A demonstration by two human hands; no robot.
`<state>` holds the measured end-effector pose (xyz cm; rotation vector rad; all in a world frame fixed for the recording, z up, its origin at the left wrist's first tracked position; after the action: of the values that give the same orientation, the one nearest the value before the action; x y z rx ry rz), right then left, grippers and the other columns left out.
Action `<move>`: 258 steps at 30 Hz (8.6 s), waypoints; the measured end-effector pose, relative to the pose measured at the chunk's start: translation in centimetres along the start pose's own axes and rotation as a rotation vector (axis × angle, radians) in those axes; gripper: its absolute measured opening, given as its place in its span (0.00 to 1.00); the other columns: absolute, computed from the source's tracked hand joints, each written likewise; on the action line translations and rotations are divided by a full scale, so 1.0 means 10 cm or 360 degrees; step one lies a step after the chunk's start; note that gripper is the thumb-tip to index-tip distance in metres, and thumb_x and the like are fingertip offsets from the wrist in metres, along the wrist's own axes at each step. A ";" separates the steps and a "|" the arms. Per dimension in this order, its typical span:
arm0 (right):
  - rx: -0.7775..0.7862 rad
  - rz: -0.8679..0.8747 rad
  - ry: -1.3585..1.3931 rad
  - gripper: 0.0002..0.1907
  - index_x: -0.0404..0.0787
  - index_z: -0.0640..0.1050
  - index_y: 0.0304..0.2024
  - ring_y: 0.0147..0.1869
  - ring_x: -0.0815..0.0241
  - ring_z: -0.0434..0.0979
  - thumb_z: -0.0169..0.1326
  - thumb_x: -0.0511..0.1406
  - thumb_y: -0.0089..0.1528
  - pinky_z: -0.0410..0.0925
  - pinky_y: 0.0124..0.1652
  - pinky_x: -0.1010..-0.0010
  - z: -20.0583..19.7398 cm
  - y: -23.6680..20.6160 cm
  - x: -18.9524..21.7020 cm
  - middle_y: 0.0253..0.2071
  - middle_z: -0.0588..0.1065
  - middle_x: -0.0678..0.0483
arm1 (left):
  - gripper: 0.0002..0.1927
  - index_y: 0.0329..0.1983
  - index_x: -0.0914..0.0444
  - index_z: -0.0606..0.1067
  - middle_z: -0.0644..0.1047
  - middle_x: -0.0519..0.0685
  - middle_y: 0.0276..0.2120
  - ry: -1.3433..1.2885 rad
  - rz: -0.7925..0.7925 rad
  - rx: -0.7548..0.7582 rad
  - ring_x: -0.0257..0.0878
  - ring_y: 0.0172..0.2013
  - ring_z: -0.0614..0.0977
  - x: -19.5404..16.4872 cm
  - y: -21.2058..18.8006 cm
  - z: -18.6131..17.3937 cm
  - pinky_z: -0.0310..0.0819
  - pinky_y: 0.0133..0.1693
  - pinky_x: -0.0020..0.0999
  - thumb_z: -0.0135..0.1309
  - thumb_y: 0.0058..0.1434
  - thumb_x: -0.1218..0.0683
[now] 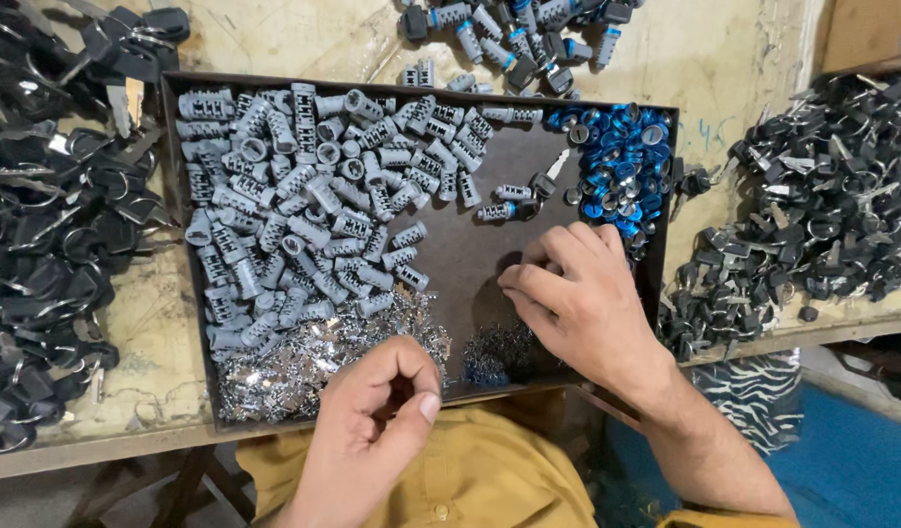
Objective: The person sits at a workbench and assembles lock cylinder components. They pick small metal pins and discs from a tray, press them into gray plastic lock cylinder bodies by hand, and place the assembled cylinders back onto the tray among the pile.
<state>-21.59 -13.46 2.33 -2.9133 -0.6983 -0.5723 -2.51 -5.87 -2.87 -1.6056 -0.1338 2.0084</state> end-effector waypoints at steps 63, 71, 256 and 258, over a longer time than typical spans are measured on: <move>-0.0493 0.0715 0.0329 0.05 0.35 0.78 0.37 0.39 0.51 0.77 0.59 0.25 0.59 0.69 0.39 0.67 -0.33 -1.07 -0.45 0.36 0.75 0.49 | 0.01 0.36 0.65 0.73 0.64 0.38 0.23 -0.0176 -0.0372 -0.0017 0.24 0.22 0.59 0.28 0.07 0.17 0.48 0.24 0.23 0.53 0.63 0.64; -0.0538 0.0491 0.0946 0.03 0.36 0.69 0.41 0.37 0.53 0.72 0.45 0.30 0.70 0.68 0.40 0.68 -0.21 -0.98 -0.03 0.36 0.71 0.48 | 0.02 0.37 0.65 0.72 0.68 0.39 0.28 -0.0207 -0.0135 0.0097 0.24 0.28 0.65 0.12 0.11 0.33 0.57 0.29 0.22 0.53 0.65 0.63; -0.0308 0.0495 0.1849 0.12 0.31 0.81 0.48 0.44 0.63 0.78 0.59 0.23 0.61 0.70 0.40 0.78 0.23 -0.71 0.29 0.46 0.77 0.45 | 0.09 0.39 0.65 0.74 0.78 0.51 0.38 0.0493 0.1043 -0.0085 0.44 0.36 0.80 -0.54 0.01 0.27 0.76 0.39 0.33 0.62 0.59 0.65; -0.0305 0.0336 0.1639 0.13 0.33 0.81 0.50 0.46 0.62 0.80 0.60 0.25 0.62 0.72 0.44 0.75 0.16 -0.68 0.33 0.46 0.79 0.48 | 0.09 0.40 0.64 0.74 0.78 0.50 0.38 0.0485 0.1026 -0.0130 0.40 0.36 0.81 -0.53 0.00 0.26 0.76 0.37 0.30 0.62 0.60 0.65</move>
<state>-21.45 -5.77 2.12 -2.2577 -0.1827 -1.9281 -4.27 -7.74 2.46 -2.1838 0.4806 2.1803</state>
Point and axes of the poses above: each hand's wrist, its own y-axis towards the middle knuckle, its own z-axis out of the palm, x = y × z, the point moved 7 cm from there along y, towards the middle knuckle
